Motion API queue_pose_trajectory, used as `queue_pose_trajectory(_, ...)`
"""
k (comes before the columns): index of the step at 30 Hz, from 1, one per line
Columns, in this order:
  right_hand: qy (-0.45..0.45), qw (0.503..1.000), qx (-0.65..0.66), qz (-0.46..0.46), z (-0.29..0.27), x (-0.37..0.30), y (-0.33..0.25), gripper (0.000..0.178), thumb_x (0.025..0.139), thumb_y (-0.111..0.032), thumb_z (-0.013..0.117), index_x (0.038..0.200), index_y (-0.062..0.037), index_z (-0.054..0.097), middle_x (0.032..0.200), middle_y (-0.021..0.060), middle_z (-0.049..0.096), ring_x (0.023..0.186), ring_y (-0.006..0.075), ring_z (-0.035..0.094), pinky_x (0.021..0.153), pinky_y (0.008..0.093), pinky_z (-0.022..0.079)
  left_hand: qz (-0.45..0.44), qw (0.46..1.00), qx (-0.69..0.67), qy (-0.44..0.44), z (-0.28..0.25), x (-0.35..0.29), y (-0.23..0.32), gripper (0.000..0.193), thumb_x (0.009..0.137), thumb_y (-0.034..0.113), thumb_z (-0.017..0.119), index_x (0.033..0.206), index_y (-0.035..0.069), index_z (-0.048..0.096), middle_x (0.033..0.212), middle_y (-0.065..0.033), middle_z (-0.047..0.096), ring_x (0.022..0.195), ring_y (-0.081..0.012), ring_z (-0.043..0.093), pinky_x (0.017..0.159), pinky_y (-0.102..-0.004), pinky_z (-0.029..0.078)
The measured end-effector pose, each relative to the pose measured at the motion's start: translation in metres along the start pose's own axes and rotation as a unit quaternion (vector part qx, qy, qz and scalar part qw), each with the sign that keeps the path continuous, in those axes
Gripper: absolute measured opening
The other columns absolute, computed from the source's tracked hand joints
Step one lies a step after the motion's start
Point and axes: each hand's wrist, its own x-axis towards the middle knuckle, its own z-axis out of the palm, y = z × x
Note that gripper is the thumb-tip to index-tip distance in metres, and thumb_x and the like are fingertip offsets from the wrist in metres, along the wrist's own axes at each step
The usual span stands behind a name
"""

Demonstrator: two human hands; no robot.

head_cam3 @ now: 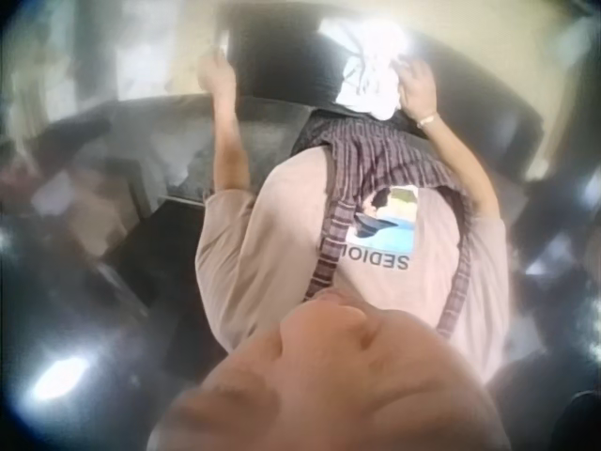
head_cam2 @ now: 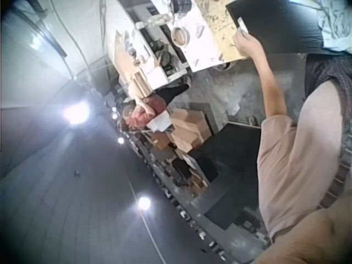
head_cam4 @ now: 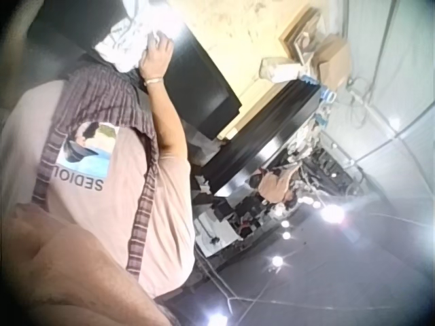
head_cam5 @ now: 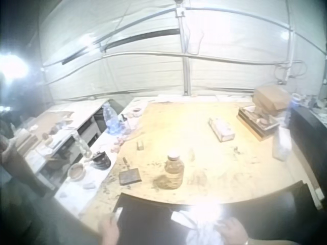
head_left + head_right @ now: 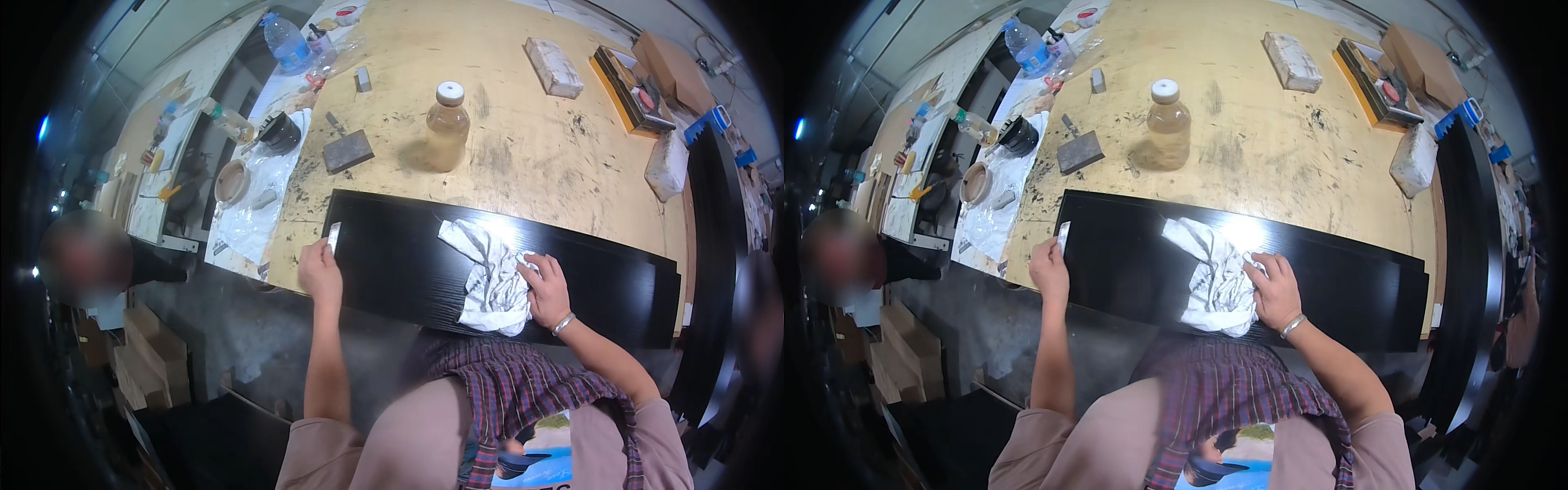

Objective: The person wipes a long black wooden board with a white cloth, then uses a small sanding block to rub the surface, and continues wiping the board with the cloth. The person repeats this cycle of sanding and wiping across the board's surface.

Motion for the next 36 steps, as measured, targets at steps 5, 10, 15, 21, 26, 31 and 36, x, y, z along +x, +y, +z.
queue_pose_trajectory(5,0.007,1.0,-0.009,-0.009,-0.001,0.001,0.0,0.049,0.069,0.0,0.059,0.117,-0.0053,0.066,0.124,0.0171,0.059,0.11,0.041,0.054,0.099,0.05,0.046,0.086,0.994,-0.002,-0.07,0.0,-0.001,0.017,0.011,0.091,0.009,0.065,0.1,0.006,0.072,0.091,-0.0124,0.065,0.085,-0.0363,0.064,0.074,-0.0459,0.05)
queue_pose_trajectory(10,0.005,1.0,-0.004,-0.012,0.002,-0.001,0.001,0.048,0.07,0.001,0.059,0.117,-0.0054,0.066,0.124,0.0168,0.059,0.11,0.0407,0.054,0.098,0.0502,0.046,0.04,0.998,0.05,-0.011,0.021,0.023,0.002,0.01,0.092,0.012,0.064,0.097,0.009,0.072,0.091,-0.0129,0.065,0.086,-0.0369,0.064,0.074,-0.0479,0.05)
queue_pose_trajectory(15,0.009,1.0,-0.004,-0.011,0.0,-0.001,0.001,0.048,0.07,0.001,0.059,0.117,-0.0052,0.066,0.124,0.0167,0.059,0.109,0.0407,0.054,0.097,0.0494,0.047,0.0,0.995,0.099,-0.023,0.019,0.038,0.015,0.01,0.091,0.012,0.065,0.097,0.01,0.072,0.091,-0.0121,0.064,0.086,-0.0366,0.064,0.075,-0.0481,0.051)
queue_pose_trajectory(21,0.019,1.0,0.002,-0.009,0.001,0.0,0.001,0.046,0.071,0.0,0.059,0.116,-0.0053,0.066,0.123,0.0163,0.06,0.107,0.04,0.054,0.096,0.0482,0.047,0.057,0.993,0.081,-0.071,0.019,0.033,0.017,0.012,0.092,0.013,0.064,0.1,0.01,0.072,0.097,-0.0127,0.066,0.092,-0.0359,0.064,0.079,-0.0479,0.051)
queue_pose_trajectory(26,0.019,1.0,0.016,-0.004,0.003,-0.002,0.003,0.045,0.071,0.001,0.06,0.115,-0.006,0.067,0.123,0.0163,0.06,0.107,0.039,0.055,0.095,0.0479,0.048,0.003,0.993,0.102,-0.063,0.008,0.033,0.011,0.016,0.095,0.014,0.061,0.106,0.008,0.071,0.101,-0.015,0.067,0.098,-0.0381,0.064,0.083,-0.0494,0.051)
queue_pose_trajectory(31,0.052,0.998,0.029,0.007,0.006,-0.004,0.005,0.036,0.07,0.003,0.058,0.105,-0.0041,0.065,0.106,0.015,0.061,0.095,0.0368,0.056,0.083,0.0453,0.05,-0.036,0.985,0.165,-0.024,-0.017,0.047,-0.002,0.019,0.096,0.014,0.061,0.11,0.007,0.071,0.099,-0.0151,0.067,0.094,-0.0393,0.064,0.083,-0.0493,0.051)
queue_pose_trajectory(36,0.175,0.959,0.174,0.136,0.01,0.013,0.006,0.018,0.077,0.004,0.057,0.091,0.0011,0.068,0.089,0.0148,0.06,0.084,0.0346,0.058,0.077,0.0423,0.048,0.013,0.978,-0.154,-0.14,-0.013,0.007,0.114,0.022,0.09,0.014,0.07,0.109,0.004,0.072,0.1,-0.0141,0.068,0.093,-0.0327,0.064,0.084,-0.0453,0.05)
